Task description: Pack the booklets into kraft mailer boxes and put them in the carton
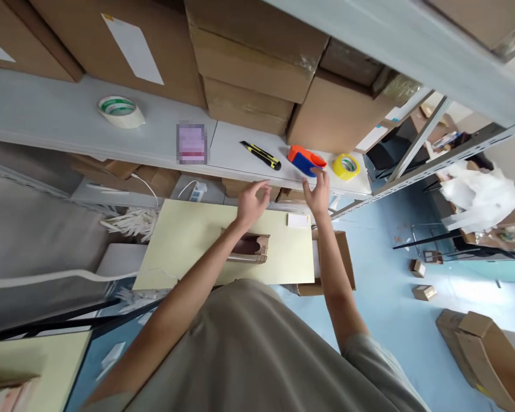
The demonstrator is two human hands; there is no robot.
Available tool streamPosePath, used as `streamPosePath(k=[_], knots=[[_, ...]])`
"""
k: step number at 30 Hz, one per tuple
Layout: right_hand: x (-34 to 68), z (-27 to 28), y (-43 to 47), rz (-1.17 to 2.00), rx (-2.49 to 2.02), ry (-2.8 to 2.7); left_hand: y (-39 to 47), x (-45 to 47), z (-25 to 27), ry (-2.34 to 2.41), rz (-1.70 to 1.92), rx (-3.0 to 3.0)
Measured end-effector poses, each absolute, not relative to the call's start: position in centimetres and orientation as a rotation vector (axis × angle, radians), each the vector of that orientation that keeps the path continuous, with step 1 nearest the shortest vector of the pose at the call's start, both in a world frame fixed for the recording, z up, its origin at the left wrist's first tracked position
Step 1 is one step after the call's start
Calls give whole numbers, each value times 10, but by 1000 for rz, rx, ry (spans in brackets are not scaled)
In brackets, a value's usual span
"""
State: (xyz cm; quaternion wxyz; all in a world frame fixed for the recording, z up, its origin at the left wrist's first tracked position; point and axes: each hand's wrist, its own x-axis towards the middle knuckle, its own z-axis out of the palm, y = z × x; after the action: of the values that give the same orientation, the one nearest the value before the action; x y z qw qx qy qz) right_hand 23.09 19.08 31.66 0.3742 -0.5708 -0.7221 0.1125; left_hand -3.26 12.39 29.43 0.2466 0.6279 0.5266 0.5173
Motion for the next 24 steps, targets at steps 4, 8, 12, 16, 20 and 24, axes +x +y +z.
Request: streamPosePath(k=[4,8,12,16,20,24], knots=[[229,350,257,236,-1700,-1899,146,12,349,1303,1570,1732],[214,357,269,207,-1876,-1981,143,30,364,1226,1629,1684],[207,361,246,136,-1954,-1941,126,18,346,1207,1635,1544],[198,353,194,269,-1909,-1710,92,-10,316,1253,1541,1399],[171,325,116,804,-1526,-1527,49,-35,289,1258,1438,1333],[135,301,43,1206,-1338,-1421,6,-51,270,1237,1406,1232]])
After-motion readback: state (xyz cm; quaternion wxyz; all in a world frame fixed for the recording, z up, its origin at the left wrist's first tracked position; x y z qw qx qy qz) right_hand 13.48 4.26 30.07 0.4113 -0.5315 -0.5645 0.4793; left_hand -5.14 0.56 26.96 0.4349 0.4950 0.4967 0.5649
